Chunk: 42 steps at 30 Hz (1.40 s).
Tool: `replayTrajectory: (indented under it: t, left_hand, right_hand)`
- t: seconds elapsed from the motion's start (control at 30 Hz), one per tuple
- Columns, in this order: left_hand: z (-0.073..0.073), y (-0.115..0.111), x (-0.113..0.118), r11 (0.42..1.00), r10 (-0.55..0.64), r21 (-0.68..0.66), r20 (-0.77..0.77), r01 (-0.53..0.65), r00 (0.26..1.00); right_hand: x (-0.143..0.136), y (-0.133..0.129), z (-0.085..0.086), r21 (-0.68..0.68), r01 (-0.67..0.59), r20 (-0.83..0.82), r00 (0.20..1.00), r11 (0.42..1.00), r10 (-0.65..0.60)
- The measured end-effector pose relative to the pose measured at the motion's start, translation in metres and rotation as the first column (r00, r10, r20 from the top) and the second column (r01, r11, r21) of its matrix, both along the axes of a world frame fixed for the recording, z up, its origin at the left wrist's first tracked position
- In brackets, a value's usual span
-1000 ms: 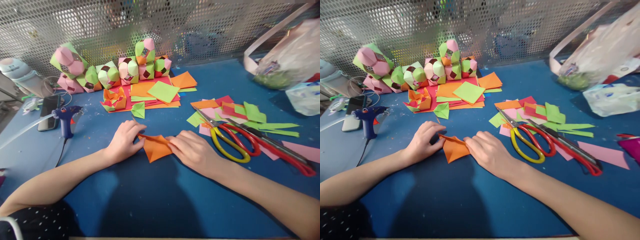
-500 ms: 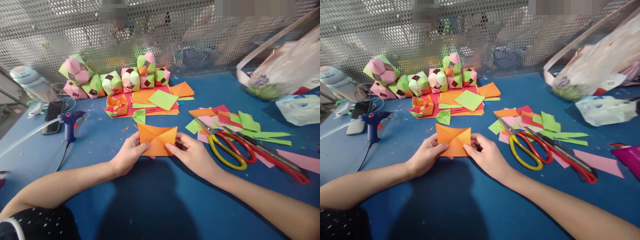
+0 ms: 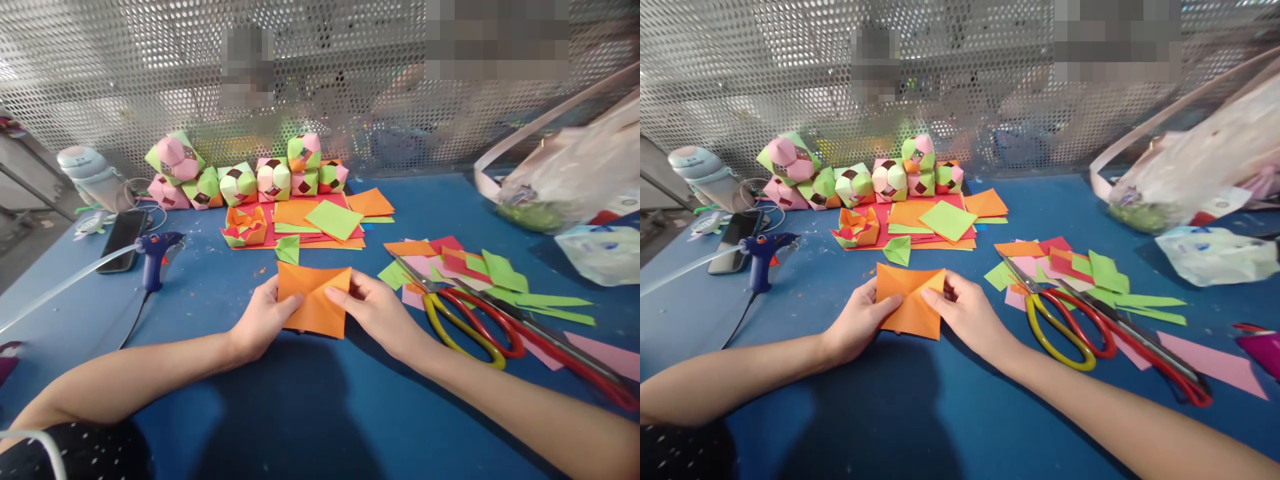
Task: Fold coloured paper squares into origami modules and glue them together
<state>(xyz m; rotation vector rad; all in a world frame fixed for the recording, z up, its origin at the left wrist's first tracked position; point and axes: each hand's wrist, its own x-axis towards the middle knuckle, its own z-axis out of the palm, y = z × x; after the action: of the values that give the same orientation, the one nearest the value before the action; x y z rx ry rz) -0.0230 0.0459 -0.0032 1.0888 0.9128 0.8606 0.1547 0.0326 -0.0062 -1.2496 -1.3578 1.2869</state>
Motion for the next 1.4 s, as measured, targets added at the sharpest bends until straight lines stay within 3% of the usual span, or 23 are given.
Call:
replayTrajectory:
  t: [0.3,0.67,1.17,1.4]
  left_hand:
    - [0.003,0.000,-0.001,0.995,0.058,0.087,-0.108,-0.049,0.992]
    - [0.001,0.001,-0.003,0.975,0.079,0.220,-0.230,-0.027,0.970]
    - [-0.004,0.000,-0.007,0.919,0.051,0.378,-0.388,0.108,0.920]
    - [0.004,-0.004,-0.007,0.855,0.042,0.481,-0.439,0.195,0.897]
  right_hand:
    - [-0.011,0.005,-0.005,-0.063,0.035,-0.164,0.985,0.997,-0.045]
    - [-0.013,0.004,-0.011,-0.042,0.047,-0.183,0.982,0.998,-0.054]
    - [-0.013,-0.001,0.000,0.196,0.047,0.168,0.983,0.979,-0.080]
    - [-0.012,-0.001,0.004,0.177,0.083,0.108,0.989,0.981,-0.104]
